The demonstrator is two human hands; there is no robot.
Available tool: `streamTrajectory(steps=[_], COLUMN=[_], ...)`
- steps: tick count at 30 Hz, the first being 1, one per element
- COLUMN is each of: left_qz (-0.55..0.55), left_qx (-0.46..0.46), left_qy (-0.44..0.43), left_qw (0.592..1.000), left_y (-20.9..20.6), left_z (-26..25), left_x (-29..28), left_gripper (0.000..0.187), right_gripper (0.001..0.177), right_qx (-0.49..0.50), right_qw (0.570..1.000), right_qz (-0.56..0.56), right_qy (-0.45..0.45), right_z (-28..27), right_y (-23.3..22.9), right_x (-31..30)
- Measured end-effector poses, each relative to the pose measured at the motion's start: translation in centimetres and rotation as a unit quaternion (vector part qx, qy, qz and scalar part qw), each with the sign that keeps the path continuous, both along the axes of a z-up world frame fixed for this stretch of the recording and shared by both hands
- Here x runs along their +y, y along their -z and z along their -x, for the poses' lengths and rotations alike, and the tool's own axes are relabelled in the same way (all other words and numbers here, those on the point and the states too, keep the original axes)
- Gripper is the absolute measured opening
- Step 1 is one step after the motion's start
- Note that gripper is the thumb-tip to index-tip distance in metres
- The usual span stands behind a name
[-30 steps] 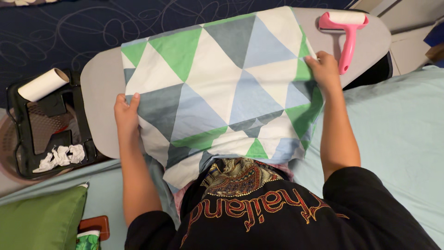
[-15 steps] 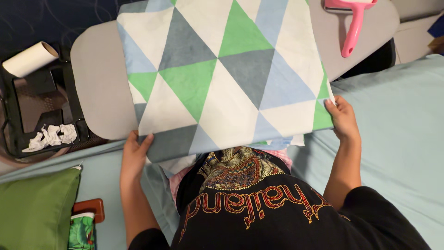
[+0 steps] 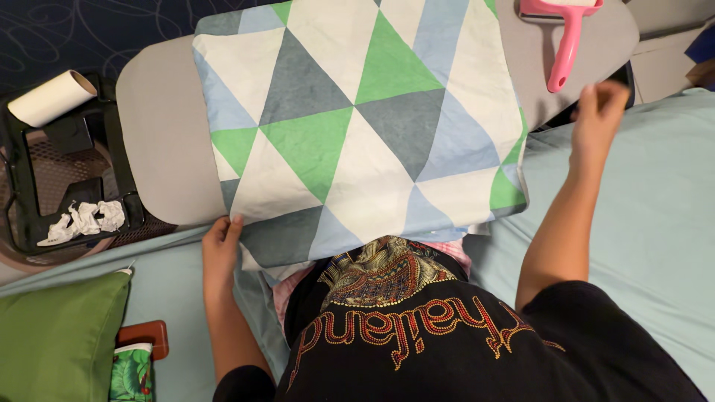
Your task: The person uses a pink lint roller to roll over a patterned cloth laid on an ironing board. They repeatedly roll the surface, adjust the cloth, and fold it while continuing to roll. The cloth remains on the ironing board throughout the clip.
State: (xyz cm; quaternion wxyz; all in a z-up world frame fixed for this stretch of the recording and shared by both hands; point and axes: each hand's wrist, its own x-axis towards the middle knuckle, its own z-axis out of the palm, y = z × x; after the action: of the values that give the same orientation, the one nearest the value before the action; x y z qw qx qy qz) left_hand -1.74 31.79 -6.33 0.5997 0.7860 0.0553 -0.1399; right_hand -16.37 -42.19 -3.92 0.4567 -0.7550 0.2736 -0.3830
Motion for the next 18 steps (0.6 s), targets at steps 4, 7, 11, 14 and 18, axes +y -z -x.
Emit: streamTrajectory(steps=[4, 7, 11, 14, 18], left_qz=[0.035, 0.059, 0.071, 0.074, 0.050], left_qx=[-0.012, -0.025, -0.050, -0.056, -0.087], left_qy=[-0.034, -0.037, -0.035, -0.042, -0.038], left_qw=[0.999, 0.997, 0.996, 0.995, 0.994], left_y=[-0.6, -1.2, -0.9, -0.1, 2.0], left_z=[0.1, 0.1, 0.0, -0.1, -0.8], left_x=[-0.3, -0.6, -0.8, -0.7, -0.3], left_gripper=[0.032, 0.030, 0.028, 0.028, 0.025], right_gripper=[0.042, 0.038, 0.022, 0.020, 0.042], right_qx=[0.010, 0.046, 0.011, -0.121, -0.116], right_qw=[0.998, 0.994, 0.984, 0.923, 0.828], right_qz=[-0.056, -0.096, -0.170, -0.322, -0.424], right_qy=[0.008, -0.017, -0.059, -0.174, -0.347], right_z=[-7.5, -11.3, -13.3, -12.7, -11.1], right_y=[0.5, 0.3, -0.5, -1.5, -6.2], right_x=[-6.2, -7.1, -5.8, -2.0, 11.0])
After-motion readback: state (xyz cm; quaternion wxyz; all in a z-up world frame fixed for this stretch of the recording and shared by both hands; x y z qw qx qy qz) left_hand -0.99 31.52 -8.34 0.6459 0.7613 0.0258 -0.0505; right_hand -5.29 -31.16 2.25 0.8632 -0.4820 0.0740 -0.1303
